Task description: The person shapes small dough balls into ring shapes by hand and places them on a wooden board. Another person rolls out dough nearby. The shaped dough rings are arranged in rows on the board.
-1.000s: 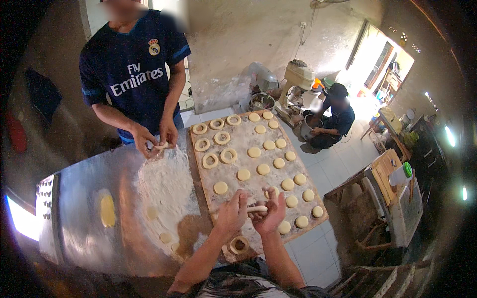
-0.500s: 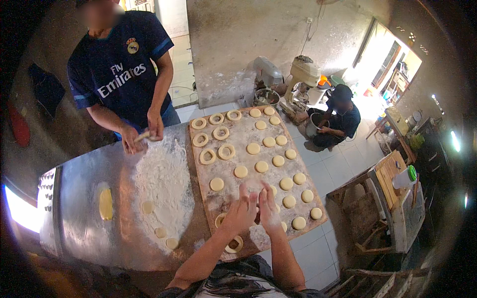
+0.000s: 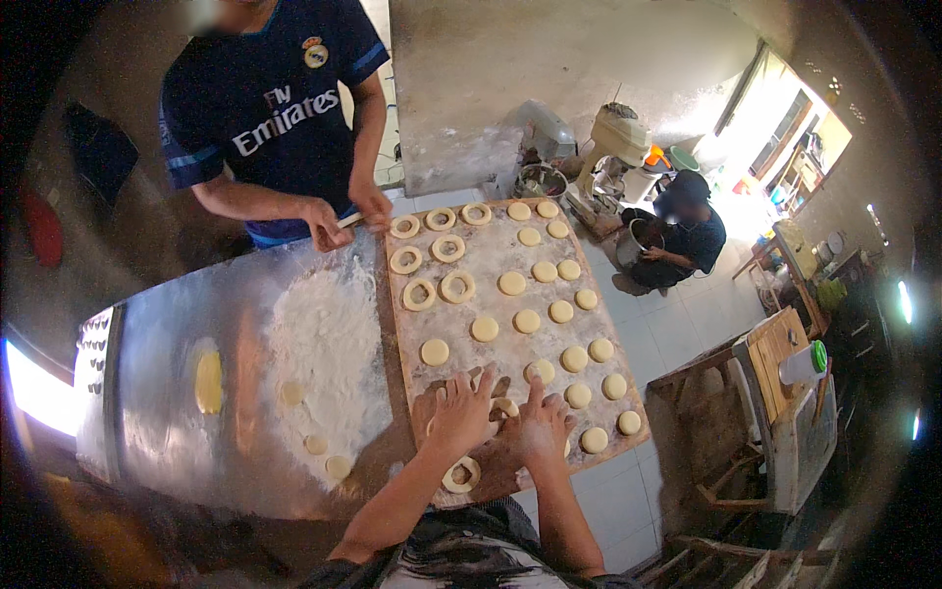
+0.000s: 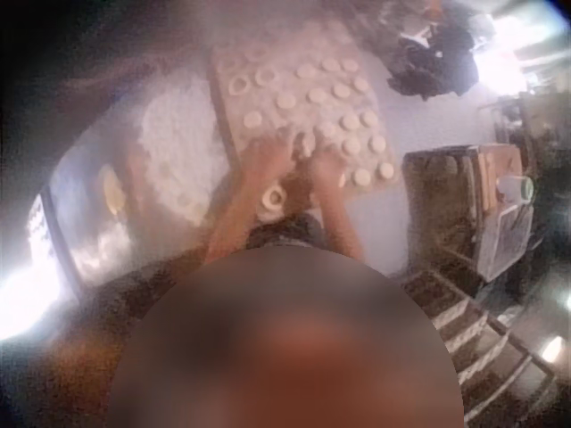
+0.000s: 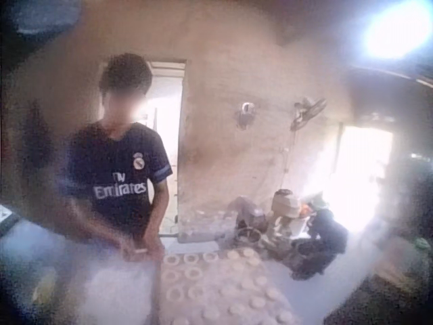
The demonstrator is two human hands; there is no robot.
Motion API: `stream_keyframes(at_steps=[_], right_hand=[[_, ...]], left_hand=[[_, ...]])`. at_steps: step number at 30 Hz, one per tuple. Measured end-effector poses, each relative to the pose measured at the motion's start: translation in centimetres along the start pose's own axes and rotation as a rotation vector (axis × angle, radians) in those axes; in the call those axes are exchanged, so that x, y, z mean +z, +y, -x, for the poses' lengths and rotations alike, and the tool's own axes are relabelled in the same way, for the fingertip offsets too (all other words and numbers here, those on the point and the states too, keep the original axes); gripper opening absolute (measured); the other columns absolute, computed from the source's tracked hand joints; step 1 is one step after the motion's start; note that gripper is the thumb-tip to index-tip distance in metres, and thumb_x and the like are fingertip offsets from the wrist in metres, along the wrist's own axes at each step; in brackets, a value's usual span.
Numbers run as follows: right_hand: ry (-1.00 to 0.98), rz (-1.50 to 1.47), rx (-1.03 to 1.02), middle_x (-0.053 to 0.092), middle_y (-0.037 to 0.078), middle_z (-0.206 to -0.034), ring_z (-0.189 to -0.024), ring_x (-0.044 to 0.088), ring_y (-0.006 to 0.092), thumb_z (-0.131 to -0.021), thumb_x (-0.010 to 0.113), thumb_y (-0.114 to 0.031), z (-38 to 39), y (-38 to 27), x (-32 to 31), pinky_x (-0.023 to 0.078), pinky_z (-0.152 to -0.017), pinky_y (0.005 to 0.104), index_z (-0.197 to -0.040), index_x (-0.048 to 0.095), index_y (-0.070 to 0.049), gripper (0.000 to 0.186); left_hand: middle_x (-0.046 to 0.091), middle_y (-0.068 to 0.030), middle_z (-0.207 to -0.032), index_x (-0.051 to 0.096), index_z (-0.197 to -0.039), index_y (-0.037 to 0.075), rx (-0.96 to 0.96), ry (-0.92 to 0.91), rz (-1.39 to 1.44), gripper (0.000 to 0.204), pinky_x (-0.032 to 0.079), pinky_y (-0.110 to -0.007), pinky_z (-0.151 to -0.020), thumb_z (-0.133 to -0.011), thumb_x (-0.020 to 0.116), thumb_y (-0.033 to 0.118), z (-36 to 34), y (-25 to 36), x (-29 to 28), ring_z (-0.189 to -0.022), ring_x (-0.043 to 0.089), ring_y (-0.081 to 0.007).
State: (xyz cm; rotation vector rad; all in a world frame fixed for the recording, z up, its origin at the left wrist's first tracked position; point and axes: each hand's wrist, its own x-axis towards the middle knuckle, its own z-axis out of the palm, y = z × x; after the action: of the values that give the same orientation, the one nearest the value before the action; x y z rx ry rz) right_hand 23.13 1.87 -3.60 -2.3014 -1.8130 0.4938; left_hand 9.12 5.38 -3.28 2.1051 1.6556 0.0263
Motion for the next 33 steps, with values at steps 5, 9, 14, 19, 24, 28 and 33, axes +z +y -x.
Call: stream_keyframes(at_steps=[5, 9, 14, 19, 24, 28, 33], right_hand=[[0.016, -0.053, -0.023, 0.056, 0.021, -0.112, -0.104, 0.056, 0.0419, -0.080, 0.073, -0.038, -0.6, 1.1, -0.1, 0.040, -0.088, 0.0582, -0.145, 0.038, -0.011, 0.079], [0.152, -0.053, 0.088, 0.057, 0.023, -0.111, -0.104, 0.058, 0.0424, -0.078, 0.073, -0.029, -4.1, 3.9, -0.3, 0.046, -0.088, 0.0533, -0.131, 0.050, -0.006, 0.062], [0.113, 0.002, -0.040, 0.063, 0.023, -0.102, -0.095, 0.062, 0.0416, -0.080, 0.066, -0.014, -8.0, 3.3, 0.7, 0.050, -0.082, 0.0505, -0.110, 0.056, -0.001, 0.034], [-0.033, -0.349, -0.288, 0.068, 0.021, -0.094, -0.088, 0.066, 0.0407, -0.082, 0.068, -0.017, -7.5, -5.5, -0.9, 0.052, -0.078, 0.0462, -0.114, 0.055, -0.004, 0.037], [-0.355, -0.425, -0.688, 0.069, 0.018, -0.102, -0.097, 0.065, 0.0373, -0.084, 0.069, -0.025, -6.1, -17.7, 6.9, 0.052, -0.083, 0.0439, -0.110, 0.065, -0.013, 0.029], [-0.309, -0.314, -0.923, 0.065, 0.016, -0.099, -0.101, 0.060, 0.0360, -0.084, 0.070, -0.030, -7.0, -25.3, 16.0, 0.048, -0.089, 0.0452, -0.102, 0.066, -0.010, 0.028], [-0.202, -0.042, -0.879, 0.064, 0.014, -0.095, -0.094, 0.062, 0.0324, -0.084, 0.071, -0.028, -6.6, -27.8, 16.8, 0.049, -0.086, 0.0439, -0.100, 0.065, -0.005, 0.028]], left_hand=[[0.042, -0.0307, -0.138, 0.029, -0.151, 0.011, -0.034, 0.053, 0.087, 0.083, 0.036, -0.060, -0.102, -0.084, 0.068, 0.043, -0.4, -0.8, -0.8, -0.124, 0.047, -0.0480], [0.049, -0.0294, -0.132, 0.041, -0.144, 0.007, -0.221, 0.371, 0.045, 0.066, 0.033, -0.060, -0.104, -0.091, 0.061, 0.040, -4.3, -6.5, 0.3, -0.121, 0.048, -0.0474], [0.057, -0.0265, -0.122, 0.047, -0.136, 0.005, -0.054, 0.290, 0.079, 0.046, 0.043, -0.052, -0.096, -0.096, 0.054, 0.026, -6.3, -10.8, 0.3, -0.115, 0.055, -0.0415], [0.064, -0.0278, -0.105, 0.050, -0.122, -0.002, 0.067, 0.348, 0.583, 0.044, 0.051, -0.046, -0.085, -0.091, 0.063, 0.027, -0.5, -12.7, -3.3, -0.098, 0.064, -0.0414], [0.064, -0.0267, -0.103, 0.057, -0.115, 0.004, -0.174, 0.154, 0.308, 0.031, 0.050, -0.050, -0.083, -0.087, 0.064, 0.016, 7.7, -21.7, -1.2, -0.095, 0.065, -0.0395], [0.064, -0.0282, -0.099, 0.059, -0.113, 0.004, -0.183, 0.542, 0.017, 0.030, 0.051, -0.052, -0.080, -0.088, 0.062, 0.020, 10.7, -23.3, 0.6, -0.096, 0.064, -0.0433], [0.067, -0.0210, -0.091, 0.059, -0.107, 0.002, -0.560, 0.618, 0.430, 0.027, 0.052, -0.049, -0.075, -0.093, 0.061, 0.024, 11.9, -24.4, -2.9, -0.086, 0.066, -0.0403]])
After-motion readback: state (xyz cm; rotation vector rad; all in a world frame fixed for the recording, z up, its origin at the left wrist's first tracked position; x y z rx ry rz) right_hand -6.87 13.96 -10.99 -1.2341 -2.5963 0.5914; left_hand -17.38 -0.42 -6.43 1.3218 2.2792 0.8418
